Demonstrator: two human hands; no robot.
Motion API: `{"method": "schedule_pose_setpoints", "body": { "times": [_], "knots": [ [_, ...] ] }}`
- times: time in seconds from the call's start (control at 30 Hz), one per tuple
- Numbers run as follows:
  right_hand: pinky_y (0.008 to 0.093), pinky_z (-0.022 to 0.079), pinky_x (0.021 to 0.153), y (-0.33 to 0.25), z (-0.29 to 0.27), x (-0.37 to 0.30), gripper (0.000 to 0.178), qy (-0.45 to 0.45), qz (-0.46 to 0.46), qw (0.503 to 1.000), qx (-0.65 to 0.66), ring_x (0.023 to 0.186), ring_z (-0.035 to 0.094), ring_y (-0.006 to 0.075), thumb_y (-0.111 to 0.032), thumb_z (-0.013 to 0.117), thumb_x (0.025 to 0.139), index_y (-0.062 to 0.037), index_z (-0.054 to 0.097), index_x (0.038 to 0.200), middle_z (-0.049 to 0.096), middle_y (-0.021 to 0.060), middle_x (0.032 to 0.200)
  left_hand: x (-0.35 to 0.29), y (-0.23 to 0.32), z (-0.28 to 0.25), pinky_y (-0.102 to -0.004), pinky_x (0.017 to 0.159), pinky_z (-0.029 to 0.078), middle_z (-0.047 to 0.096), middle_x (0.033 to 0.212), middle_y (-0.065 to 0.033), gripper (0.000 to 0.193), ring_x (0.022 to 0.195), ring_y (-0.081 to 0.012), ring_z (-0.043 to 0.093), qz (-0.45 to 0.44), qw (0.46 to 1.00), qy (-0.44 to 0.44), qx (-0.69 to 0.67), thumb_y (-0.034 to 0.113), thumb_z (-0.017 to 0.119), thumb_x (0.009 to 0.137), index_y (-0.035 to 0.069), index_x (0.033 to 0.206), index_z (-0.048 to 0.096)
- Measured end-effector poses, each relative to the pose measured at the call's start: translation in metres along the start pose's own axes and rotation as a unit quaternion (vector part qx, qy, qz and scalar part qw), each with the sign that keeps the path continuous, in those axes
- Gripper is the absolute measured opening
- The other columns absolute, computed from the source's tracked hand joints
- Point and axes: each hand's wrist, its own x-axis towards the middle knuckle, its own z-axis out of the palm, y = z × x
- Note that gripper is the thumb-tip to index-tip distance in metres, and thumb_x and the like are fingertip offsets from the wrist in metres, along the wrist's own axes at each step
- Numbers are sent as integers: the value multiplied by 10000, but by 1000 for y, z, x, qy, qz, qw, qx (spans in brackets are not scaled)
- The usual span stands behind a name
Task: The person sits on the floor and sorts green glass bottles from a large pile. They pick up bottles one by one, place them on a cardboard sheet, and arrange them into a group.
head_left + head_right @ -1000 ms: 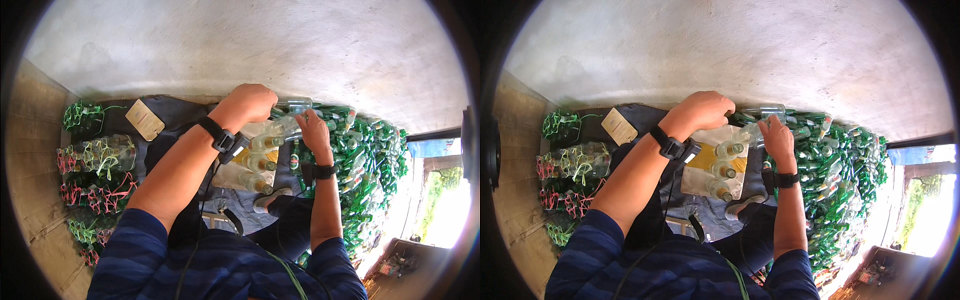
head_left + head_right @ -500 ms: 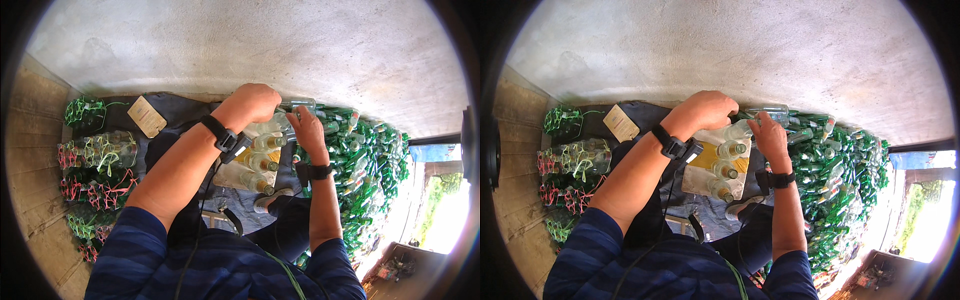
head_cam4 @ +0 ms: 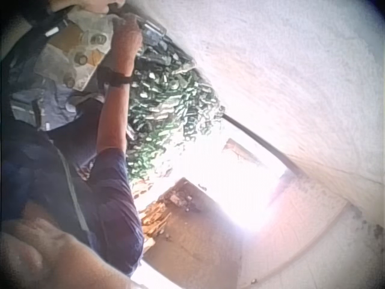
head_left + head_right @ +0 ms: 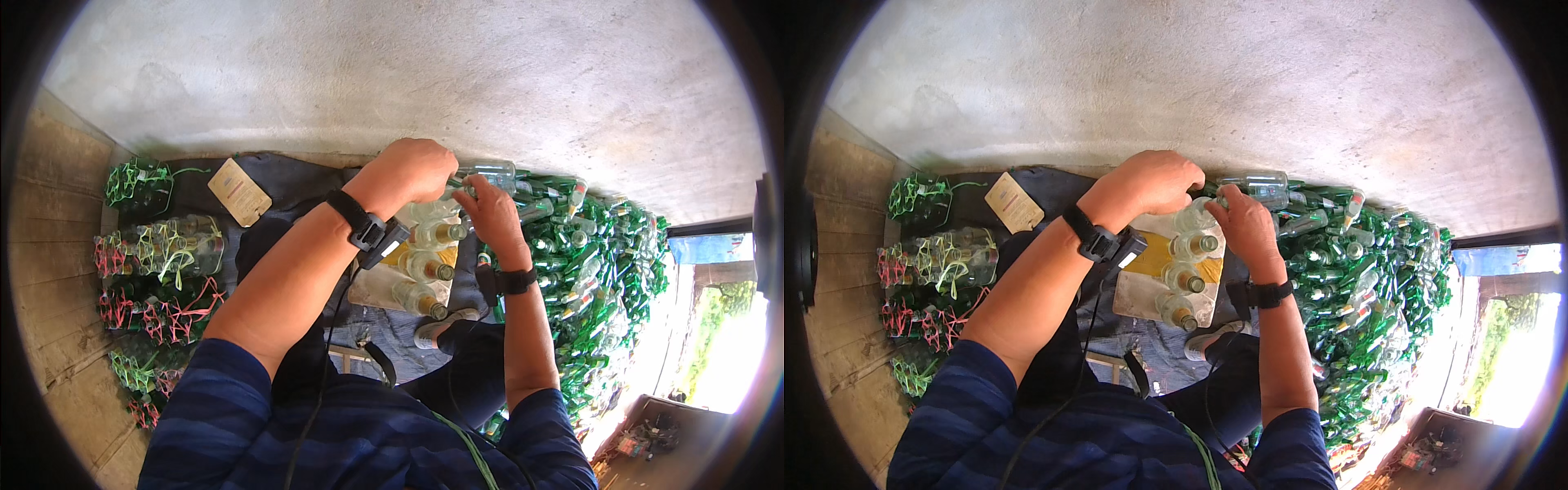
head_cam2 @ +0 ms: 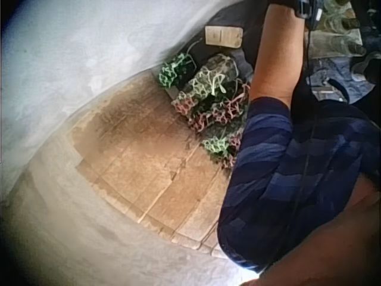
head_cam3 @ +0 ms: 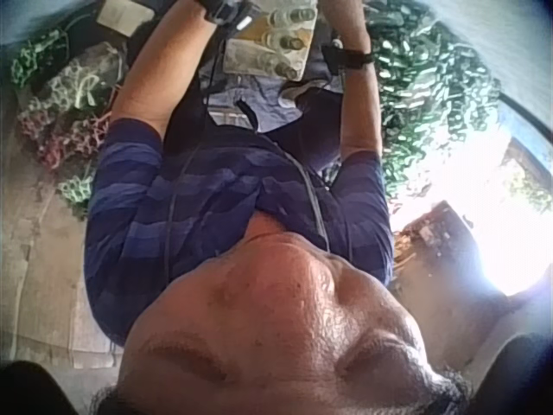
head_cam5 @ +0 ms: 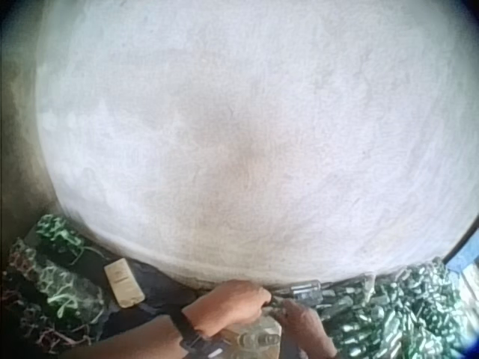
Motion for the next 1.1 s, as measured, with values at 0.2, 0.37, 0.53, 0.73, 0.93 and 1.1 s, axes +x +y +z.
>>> {"method": "schedule_pose_setpoints", "body": {
  "times": [0.2, 0.37, 0.53, 0.73, 0.93, 1.1],
  "knots": [
    [534, 564, 745, -6, -2, 0, 365, -13, 3, 1000, 12, 908, 721, 451, -381, 721, 1003, -62, 650, 1166, 751, 210, 965, -1, 1, -1, -503, 862, 592, 781, 1044, -175, 249, 1009, -386, 741, -2, 1000, -2, 1, 146, 707, 884, 88, 1114, 783],
    [532, 566, 744, -4, 3, -1, 369, 1, 0, 1000, 14, 906, 723, 450, -378, 738, 989, -62, 658, 1161, 753, 202, 964, -2, 1, -1, -497, 893, 594, 784, 1085, -169, 281, 1048, -378, 741, -3, 1000, -9, 5, 155, 707, 891, 95, 1156, 780],
    [528, 566, 729, -9, 6, -1, 362, 12, -3, 1000, 24, 887, 721, 450, -361, 757, 976, -55, 659, 1144, 748, 202, 952, -1, 0, 1, -499, 900, 594, 785, 1094, -165, 284, 1060, -379, 738, 1, 1000, -7, 7, 160, 710, 888, 96, 1157, 779],
    [529, 565, 713, -16, 6, -1, 370, 16, 11, 1000, 24, 864, 718, 457, -360, 770, 966, -46, 660, 1127, 742, 208, 940, -1, 2, 0, -500, 902, 594, 785, 1100, -163, 298, 1059, -382, 737, 3, 1000, -22, 12, 160, 706, 891, 99, 1172, 780],
    [521, 572, 728, -12, 2, 0, 379, -11, 23, 998, 52, 892, 725, 461, -343, 775, 963, -47, 664, 1171, 750, 220, 961, -2, -1, 7, -507, 899, 589, 784, 1092, -170, 301, 1051, -391, 734, 9, 1000, -10, 6, 167, 712, 889, 92, 1174, 771],
    [466, 514, 644, -12, 1, -3, 364, -1, 20, 995, 94, 719, 675, 404, -274, 797, 954, -33, 656, 1187, 681, 206, 795, 0, 2, 8, -502, 911, 589, 783, 1108, -174, 316, 1063, -385, 735, 5, 999, -29, 13, 174, 719, 895, 97, 1197, 768]
  ]
}}
